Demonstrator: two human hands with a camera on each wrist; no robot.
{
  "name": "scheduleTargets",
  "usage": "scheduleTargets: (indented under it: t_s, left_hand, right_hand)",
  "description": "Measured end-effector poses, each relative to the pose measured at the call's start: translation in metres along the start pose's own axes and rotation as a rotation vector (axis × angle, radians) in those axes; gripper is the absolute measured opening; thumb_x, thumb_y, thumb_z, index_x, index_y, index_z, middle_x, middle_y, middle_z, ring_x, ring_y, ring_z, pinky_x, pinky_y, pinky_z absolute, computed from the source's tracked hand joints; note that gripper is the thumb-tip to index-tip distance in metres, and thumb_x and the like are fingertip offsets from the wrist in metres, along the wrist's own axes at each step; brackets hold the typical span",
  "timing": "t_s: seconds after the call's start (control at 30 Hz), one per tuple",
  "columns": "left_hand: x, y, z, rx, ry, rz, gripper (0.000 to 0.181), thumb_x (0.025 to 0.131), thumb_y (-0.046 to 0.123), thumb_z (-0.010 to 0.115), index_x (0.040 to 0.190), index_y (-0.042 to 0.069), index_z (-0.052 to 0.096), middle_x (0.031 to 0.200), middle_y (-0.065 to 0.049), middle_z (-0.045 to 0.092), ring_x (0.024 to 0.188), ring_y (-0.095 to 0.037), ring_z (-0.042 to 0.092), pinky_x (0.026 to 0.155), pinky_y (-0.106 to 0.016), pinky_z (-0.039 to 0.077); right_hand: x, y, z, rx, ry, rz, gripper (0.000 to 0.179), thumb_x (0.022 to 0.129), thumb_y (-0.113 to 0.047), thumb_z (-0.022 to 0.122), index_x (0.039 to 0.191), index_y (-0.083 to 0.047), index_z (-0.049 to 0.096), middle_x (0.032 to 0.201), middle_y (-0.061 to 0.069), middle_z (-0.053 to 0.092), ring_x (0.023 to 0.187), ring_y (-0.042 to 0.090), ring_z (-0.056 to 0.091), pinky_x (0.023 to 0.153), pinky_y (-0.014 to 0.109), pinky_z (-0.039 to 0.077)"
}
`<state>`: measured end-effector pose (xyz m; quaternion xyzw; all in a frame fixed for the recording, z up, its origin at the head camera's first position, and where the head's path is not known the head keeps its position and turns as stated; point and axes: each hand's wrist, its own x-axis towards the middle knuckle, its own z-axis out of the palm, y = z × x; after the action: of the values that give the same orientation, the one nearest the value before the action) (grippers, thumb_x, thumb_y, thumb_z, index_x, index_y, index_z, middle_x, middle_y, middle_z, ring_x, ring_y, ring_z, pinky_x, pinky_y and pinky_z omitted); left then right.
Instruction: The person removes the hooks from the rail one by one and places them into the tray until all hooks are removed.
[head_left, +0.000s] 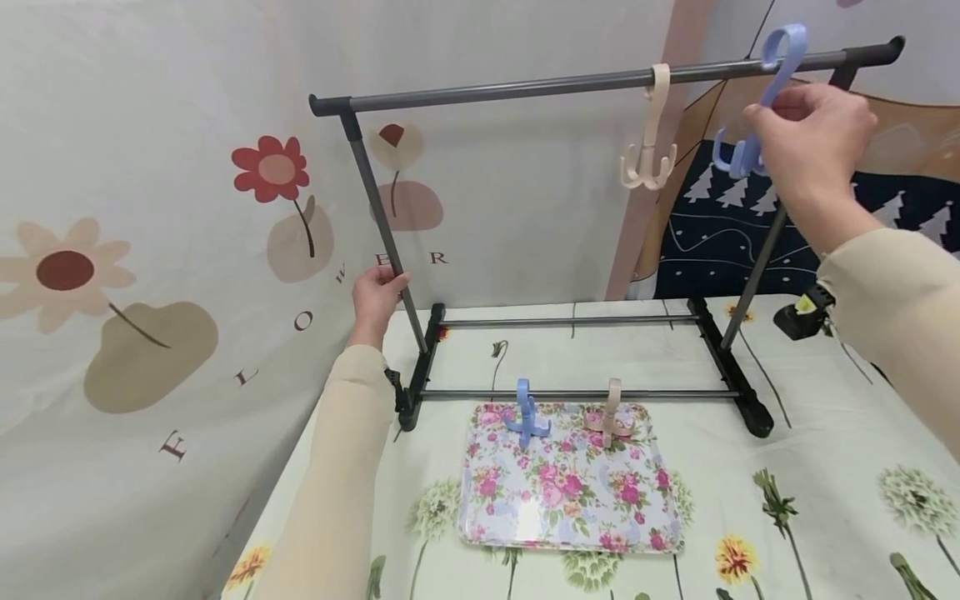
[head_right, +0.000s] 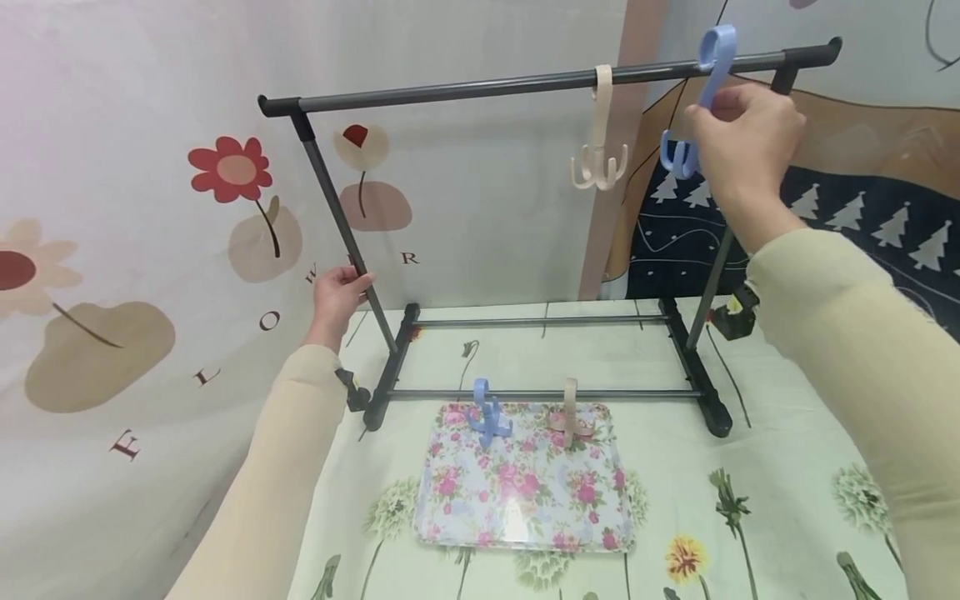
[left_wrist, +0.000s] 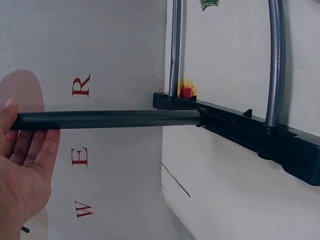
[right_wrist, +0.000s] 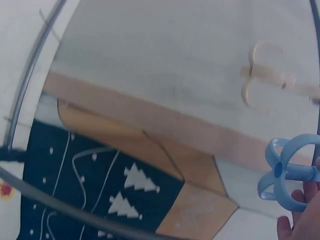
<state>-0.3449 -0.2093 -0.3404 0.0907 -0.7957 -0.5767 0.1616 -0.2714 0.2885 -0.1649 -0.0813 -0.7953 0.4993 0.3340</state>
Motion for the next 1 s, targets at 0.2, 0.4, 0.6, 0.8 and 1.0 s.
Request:
scheduleTargets:
  t_s: [0.2,0.4,0.6,0.8,1.0]
  left_hand:
    - [-0.002,-0.002,0.000,0.002,-0.003,-0.001,0.026,0.095,0.021,0.069,0.111,0.002,0.061,0.107,-0.008,0.062,0.102,-0.023,0.060,0.093,-0.036,0.051]
    - [-0.001,-0.003,-0.002,-0.001,-0.014,0.004,0.029,0.096,0.021,0.069,0.114,0.000,0.061,0.109,-0.009,0.063,0.104,-0.024,0.061,0.092,-0.035,0.052]
    - [0.000,-0.004,-0.005,-0.005,-0.021,0.004,0.026,0.096,0.021,0.068,0.112,0.002,0.061,0.109,-0.009,0.062,0.104,-0.024,0.060,0.093,-0.036,0.051]
    - [-0.001,-0.005,-0.006,-0.016,-0.022,0.008,0.026,0.095,0.021,0.069,0.111,0.001,0.061,0.107,-0.008,0.061,0.103,-0.024,0.060,0.094,-0.036,0.051]
    - [0.000,-0.005,-0.004,-0.016,-0.024,0.011,0.025,0.095,0.020,0.069,0.110,0.001,0.061,0.107,-0.008,0.061,0.103,-0.023,0.059,0.094,-0.036,0.051]
  right_hand:
    - [-0.027,0.007,0.010,0.054,-0.125,-0.001,0.040,0.089,-0.040,0.073,0.121,-0.016,0.070,0.094,-0.018,0.068,0.085,-0.004,0.061,0.097,0.021,0.043]
    - [-0.062,0.000,0.025,0.120,-0.293,0.011,0.034,0.088,-0.039,0.075,0.112,-0.016,0.071,0.091,-0.013,0.069,0.091,0.005,0.063,0.100,0.033,0.046]
    - [-0.097,-0.006,0.042,0.154,-0.446,0.003,0.037,0.089,-0.042,0.074,0.110,-0.012,0.070,0.097,-0.005,0.070,0.097,0.013,0.062,0.102,0.048,0.040]
    - [-0.131,-0.003,0.061,0.198,-0.562,-0.026,0.031,0.089,-0.034,0.076,0.103,-0.007,0.071,0.093,-0.002,0.073,0.091,0.017,0.065,0.091,0.041,0.045]
    - [-0.164,0.012,0.078,0.233,-0.693,-0.045,0.028,0.088,-0.028,0.078,0.100,-0.003,0.072,0.092,0.005,0.074,0.089,0.020,0.070,0.093,0.044,0.044]
